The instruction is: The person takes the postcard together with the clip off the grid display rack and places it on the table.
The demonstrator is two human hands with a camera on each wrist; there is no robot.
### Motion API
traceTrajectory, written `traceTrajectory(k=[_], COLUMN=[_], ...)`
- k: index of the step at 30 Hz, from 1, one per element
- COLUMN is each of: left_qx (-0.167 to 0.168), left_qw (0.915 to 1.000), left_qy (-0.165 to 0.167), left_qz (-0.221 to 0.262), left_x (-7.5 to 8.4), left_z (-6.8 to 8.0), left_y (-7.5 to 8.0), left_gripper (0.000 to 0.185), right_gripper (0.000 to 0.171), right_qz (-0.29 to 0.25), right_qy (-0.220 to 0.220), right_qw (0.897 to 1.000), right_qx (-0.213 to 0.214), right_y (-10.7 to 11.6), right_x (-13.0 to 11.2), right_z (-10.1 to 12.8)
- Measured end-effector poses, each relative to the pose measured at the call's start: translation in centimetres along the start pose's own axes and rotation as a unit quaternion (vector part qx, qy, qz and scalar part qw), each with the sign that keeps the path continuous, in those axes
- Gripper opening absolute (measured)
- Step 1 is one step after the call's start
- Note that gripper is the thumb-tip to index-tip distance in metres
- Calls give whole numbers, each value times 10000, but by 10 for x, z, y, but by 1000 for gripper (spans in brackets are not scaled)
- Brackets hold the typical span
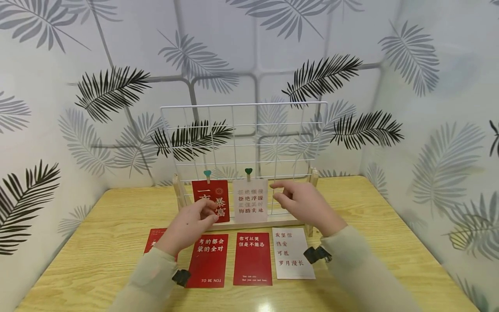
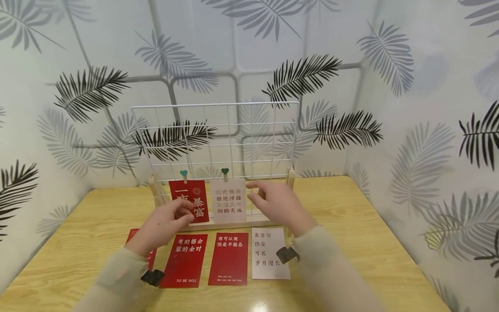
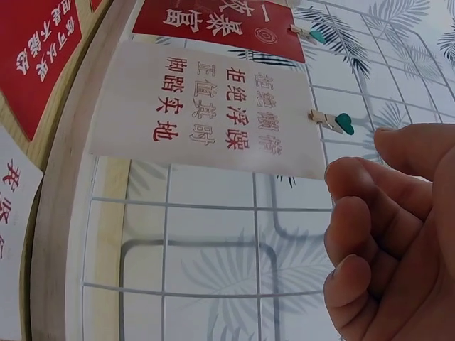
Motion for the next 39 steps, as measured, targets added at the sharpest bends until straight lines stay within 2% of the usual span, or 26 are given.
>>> traceTrajectory(k=[12,20,33,39], left_qx=[74,117,34,-11], left_qw=[9998,9994,9997,9996], left_qy=[145,246,108,181], left_qz=[86,207,209,219], left_x=[6,6,11,10], left_z=[-7,-12,-24,-28], left_y=[-9,-13,-21,-23], left_gripper=[32,32,33,38], right_gripper=[36,38,46,48], right_qz=[91,202,417,554], right_qy=[77,88,218,252], right_qw=[9998,9997,9989,9981], right_qx=[169,101,-12,24], right_y=[-1,0,-2,-3], right_x=[-16,-22,-36,-45], right_z=[-10,-15,-29,-35])
Point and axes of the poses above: each hand's wrist, its own z-axis away from the middle knuckle, its own y-axis out of the back of the hand, x = y × z, the point moved 1 cm from there along -z, towards the middle knuckle, and after that the axes turned 9 degrees about -y, right-handed, at the moved point
